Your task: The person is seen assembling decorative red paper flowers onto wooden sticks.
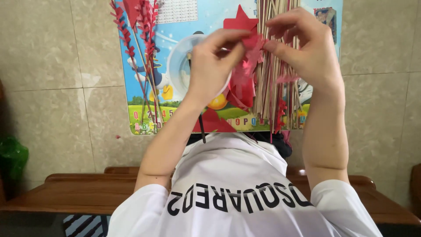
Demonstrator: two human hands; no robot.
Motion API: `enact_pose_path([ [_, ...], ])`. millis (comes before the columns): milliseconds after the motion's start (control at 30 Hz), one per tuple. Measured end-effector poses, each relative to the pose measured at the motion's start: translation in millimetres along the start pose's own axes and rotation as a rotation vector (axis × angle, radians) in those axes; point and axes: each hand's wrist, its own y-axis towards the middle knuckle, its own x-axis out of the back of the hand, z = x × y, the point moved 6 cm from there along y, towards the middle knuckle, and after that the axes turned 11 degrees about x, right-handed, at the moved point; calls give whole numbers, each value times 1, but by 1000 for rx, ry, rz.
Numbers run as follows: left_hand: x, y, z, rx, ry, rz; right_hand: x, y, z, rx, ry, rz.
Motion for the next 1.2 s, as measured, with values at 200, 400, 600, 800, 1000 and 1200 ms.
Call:
enact_pose_path([
  [200,18,4,39,400,-666,-132,-40,-4,0,60,-118,188],
  [400,20,-4,38,286,-657,-160,-77,-2,-8,16,3,94],
  [600,43,-10,25,334,-442,-273,-56,2,-37,13,-91,7],
  [800,64,-21,38,254,-554,-290,9,-5,-138,96,-925,-146],
  [1000,91,-35,50,232,-646,-348,7,-9,-167,-105,-941,-65],
  [1200,120,-53,42,110,-742,-410,47,-13,-197,-92,-896,-211],
])
